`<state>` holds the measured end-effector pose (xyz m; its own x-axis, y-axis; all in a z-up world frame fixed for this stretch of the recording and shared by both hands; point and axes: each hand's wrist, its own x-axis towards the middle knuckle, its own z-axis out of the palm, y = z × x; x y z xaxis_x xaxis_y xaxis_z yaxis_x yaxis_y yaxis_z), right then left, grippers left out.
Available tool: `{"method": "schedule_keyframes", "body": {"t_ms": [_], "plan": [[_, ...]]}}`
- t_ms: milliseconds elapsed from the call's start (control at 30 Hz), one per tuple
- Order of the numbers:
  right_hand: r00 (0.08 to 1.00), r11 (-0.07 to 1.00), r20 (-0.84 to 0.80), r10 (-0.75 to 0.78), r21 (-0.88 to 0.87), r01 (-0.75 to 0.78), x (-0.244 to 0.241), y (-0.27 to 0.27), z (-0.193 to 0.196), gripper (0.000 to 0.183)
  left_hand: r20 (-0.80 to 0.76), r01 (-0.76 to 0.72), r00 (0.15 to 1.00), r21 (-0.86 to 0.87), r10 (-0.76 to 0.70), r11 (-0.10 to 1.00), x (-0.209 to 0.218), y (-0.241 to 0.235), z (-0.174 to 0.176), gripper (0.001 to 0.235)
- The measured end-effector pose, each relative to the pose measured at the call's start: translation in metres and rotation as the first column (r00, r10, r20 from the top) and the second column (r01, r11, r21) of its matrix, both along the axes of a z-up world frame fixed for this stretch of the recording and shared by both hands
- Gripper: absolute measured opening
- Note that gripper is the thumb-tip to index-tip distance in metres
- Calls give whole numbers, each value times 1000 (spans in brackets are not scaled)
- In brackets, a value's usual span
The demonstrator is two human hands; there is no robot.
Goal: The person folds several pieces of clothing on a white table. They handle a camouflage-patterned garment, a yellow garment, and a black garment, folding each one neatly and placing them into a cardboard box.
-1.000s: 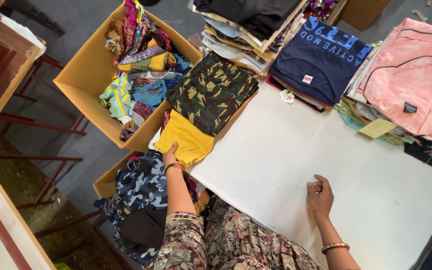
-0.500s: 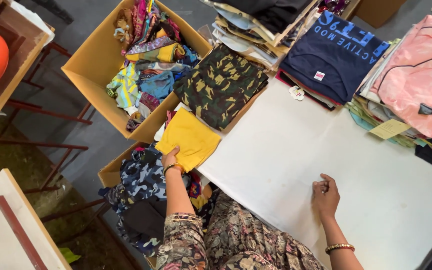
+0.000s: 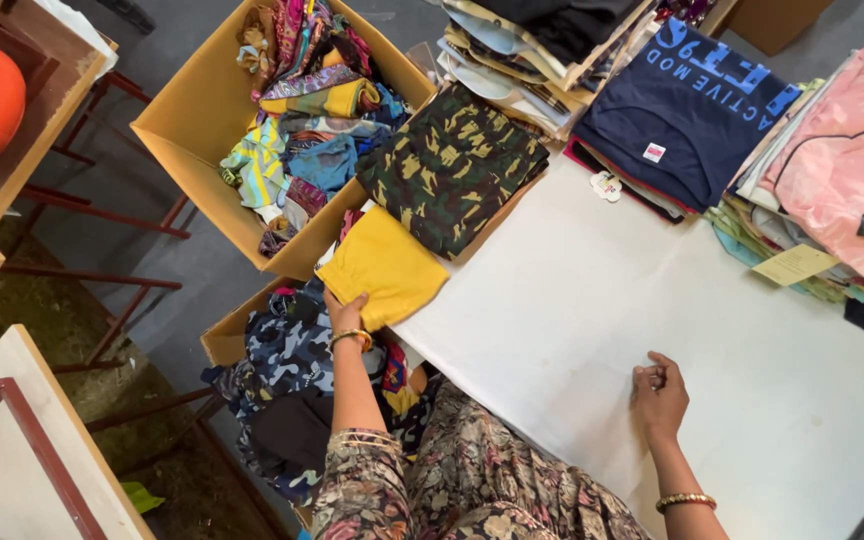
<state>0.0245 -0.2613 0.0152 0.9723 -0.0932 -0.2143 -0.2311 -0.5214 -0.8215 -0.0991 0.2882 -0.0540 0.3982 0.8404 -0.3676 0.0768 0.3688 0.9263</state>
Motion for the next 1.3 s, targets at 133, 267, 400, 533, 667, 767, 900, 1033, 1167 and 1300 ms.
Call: {"method": "schedule_keyframes", "body": {"t_ms": [133, 267, 400, 533, 667, 767, 900, 1033, 1167, 1300], "plan": [[997, 999, -73, -22, 35, 25, -1, 0, 0, 35, -371, 86, 914, 570, 163, 817, 21, -41, 60, 97], [999, 1000, -36, -8, -26, 7, -1, 0, -1, 30, -785, 726, 606, 612, 128, 313, 64, -68, 85, 70], [999, 996, 21, 29, -83, -27, -1, 0, -2, 28, -939, 903, 344, 330, -5, 274, 103, -71, 73, 79], [1000, 996, -7, 24, -86, -25, 1, 3, 0, 27, -968, 910, 251, 231, -15, 345, 118, -68, 66, 85], [1000, 993, -23, 13, -114, -16, 2, 4, 1, 25, -967, 912, 253, 237, -5, 334, 121, -65, 62, 86], [999, 986, -8, 40, -162, -41, 2, 1, 2, 24, -978, 925, 177, 127, -111, 357, 123, -66, 92, 89], [998, 983, 28, 54, -176, -48, 5, 2, 1, 24, -989, 919, 150, 143, 9, 368, 106, -39, 67, 66], [999, 983, 19, 34, -180, -30, 9, 6, 4, 23, -790, 722, 556, 614, 260, 319, 77, -42, 71, 67], [1000, 971, -8, 19, -237, -21, 12, 4, 4, 18, -828, 808, 558, 531, -46, 255, 63, -37, 61, 78], [998, 968, -58, 18, -249, -32, 13, 3, 10, 18, -548, 421, 813, 786, 195, 453, 11, -5, 39, 53]]}}
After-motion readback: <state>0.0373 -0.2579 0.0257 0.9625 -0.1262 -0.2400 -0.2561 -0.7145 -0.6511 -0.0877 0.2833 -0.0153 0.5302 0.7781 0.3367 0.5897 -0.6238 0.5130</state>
